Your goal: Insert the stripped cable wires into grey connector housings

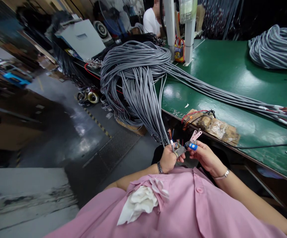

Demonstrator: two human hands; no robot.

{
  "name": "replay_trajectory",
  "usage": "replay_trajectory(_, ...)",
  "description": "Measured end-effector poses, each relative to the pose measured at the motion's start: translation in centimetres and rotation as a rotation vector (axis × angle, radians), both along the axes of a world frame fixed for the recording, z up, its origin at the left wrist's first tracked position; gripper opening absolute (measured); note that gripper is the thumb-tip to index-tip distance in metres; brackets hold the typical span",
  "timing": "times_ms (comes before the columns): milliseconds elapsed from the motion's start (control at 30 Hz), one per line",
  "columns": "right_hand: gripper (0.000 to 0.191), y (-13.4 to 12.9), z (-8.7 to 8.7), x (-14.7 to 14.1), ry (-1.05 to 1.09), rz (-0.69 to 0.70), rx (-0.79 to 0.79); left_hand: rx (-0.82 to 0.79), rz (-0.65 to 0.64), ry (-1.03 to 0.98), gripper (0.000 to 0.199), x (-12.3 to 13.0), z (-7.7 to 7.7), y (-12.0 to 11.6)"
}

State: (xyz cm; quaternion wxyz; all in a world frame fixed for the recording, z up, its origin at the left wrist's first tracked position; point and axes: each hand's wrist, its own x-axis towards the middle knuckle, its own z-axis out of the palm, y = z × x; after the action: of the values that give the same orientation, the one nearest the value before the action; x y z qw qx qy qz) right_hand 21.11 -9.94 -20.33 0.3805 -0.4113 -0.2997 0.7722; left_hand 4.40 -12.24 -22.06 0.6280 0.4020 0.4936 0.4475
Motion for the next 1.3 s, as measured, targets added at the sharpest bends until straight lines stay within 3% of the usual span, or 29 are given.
replay_trajectory(200,0.027,0.3,-0.2,-0.7,0.008,-0.045,0.026,0.006,-0.041,0.019,0.038,0.0,0.0,0.0)
replay_trajectory(467,0.021,-0.3,-1.8,-0.5,-0.037,-0.111,0.089,-0.011,0.046,-0.016,0.036,0.3,0.4,0.2)
replay_trajectory(600,0.020,-0.2,-2.5,0.3,0.090,-0.104,0.036,-0.008,0.040,-0.057,0.034,0.3,1.1,0.5)
replay_trajectory(700,0.035,0.7,-2.9,1.2,0.162,-0.173,-0.048,0.003,0.009,-0.096,0.032,0.2,1.7,0.8)
replay_trajectory(800,0.052,2.0,-2.5,1.6,0.197,-0.138,-0.053,-0.017,-0.058,-0.123,0.031,0.3,2.5,1.1)
replay_trajectory(933,0.045,3.1,-1.5,1.0,0.181,-0.084,0.034,-0.050,-0.119,-0.151,0.030,0.8,3.3,1.7)
replay_trajectory(1300,0.033,2.9,-1.3,-0.5,0.199,-0.322,0.116,-0.088,-0.160,-0.081,0.035,1.2,2.6,1.6)
